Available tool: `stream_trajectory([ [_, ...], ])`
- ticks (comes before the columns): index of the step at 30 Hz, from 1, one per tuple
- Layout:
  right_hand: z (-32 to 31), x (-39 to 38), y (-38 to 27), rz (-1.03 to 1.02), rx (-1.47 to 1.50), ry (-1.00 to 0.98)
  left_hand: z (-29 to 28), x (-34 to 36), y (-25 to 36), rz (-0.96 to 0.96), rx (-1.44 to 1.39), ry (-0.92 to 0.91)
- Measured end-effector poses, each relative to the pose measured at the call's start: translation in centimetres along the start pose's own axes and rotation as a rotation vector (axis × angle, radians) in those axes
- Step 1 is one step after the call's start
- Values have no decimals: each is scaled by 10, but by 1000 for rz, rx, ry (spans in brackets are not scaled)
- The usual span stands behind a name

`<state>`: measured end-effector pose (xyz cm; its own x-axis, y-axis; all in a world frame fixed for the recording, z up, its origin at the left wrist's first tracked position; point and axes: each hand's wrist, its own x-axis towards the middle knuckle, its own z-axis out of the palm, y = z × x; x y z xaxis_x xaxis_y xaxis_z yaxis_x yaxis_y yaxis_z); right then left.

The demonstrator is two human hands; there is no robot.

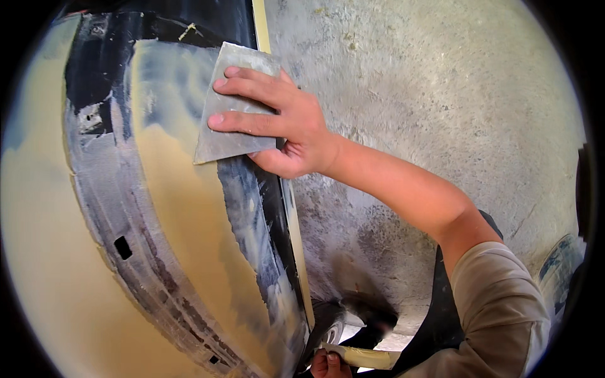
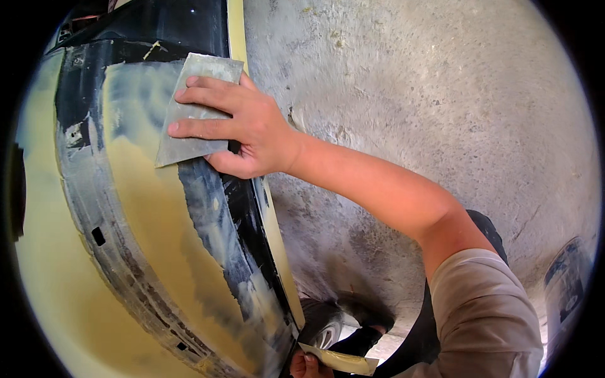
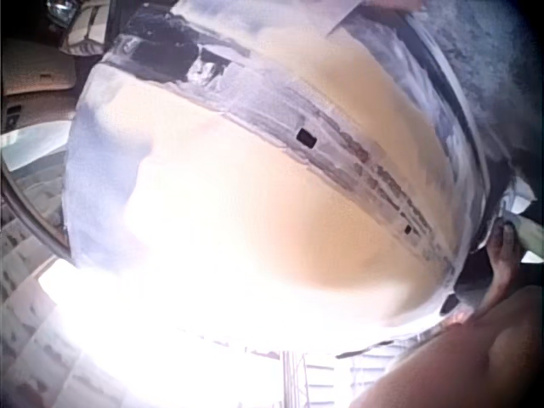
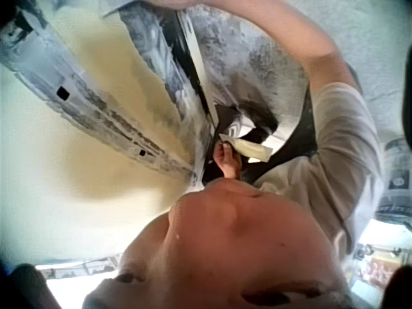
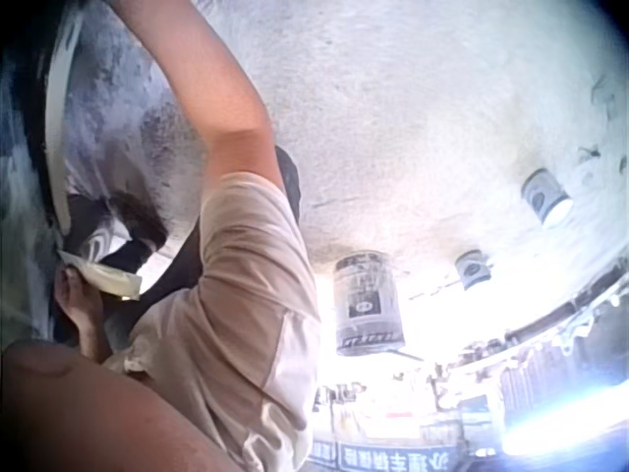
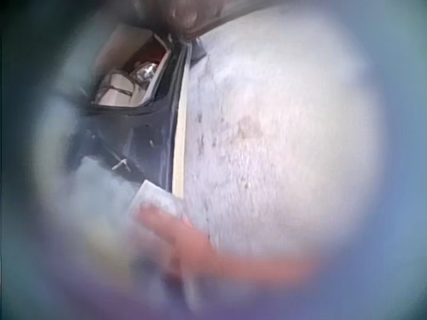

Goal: The person applies a beige body filler to the side panel of a black car using a metal spreader. They repeatedly scoop filler from a putty knife and spread it across the panel, smoothing the surface to cover the area.

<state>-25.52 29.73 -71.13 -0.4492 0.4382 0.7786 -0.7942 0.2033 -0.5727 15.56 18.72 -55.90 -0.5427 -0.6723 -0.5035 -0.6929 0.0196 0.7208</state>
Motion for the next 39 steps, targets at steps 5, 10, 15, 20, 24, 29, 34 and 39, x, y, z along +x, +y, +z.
stream_trajectory([
  [5,-13,-13,-3,2,0,-138,3,-1,2,-61,22,15],
  [10,-27,-20,1,-27,-6,-257,8,-5,8,0,8,-25],
  [15,-58,-16,4,-113,-97,-482,13,-11,13,46,11,-35],
  [20,-72,1,-25,-158,-45,-472,7,-13,8,73,-16,-8],
  [24,-47,15,-44,-210,39,-338,10,-14,14,17,-14,-64],
  [29,-16,17,-35,-299,60,-214,-1,-6,5,24,7,-83],
  [34,-6,-2,-28,-284,83,-190,3,6,6,79,54,-95],
  [39,-4,-26,-23,-250,77,-174,-1,10,2,-6,35,-91],
])
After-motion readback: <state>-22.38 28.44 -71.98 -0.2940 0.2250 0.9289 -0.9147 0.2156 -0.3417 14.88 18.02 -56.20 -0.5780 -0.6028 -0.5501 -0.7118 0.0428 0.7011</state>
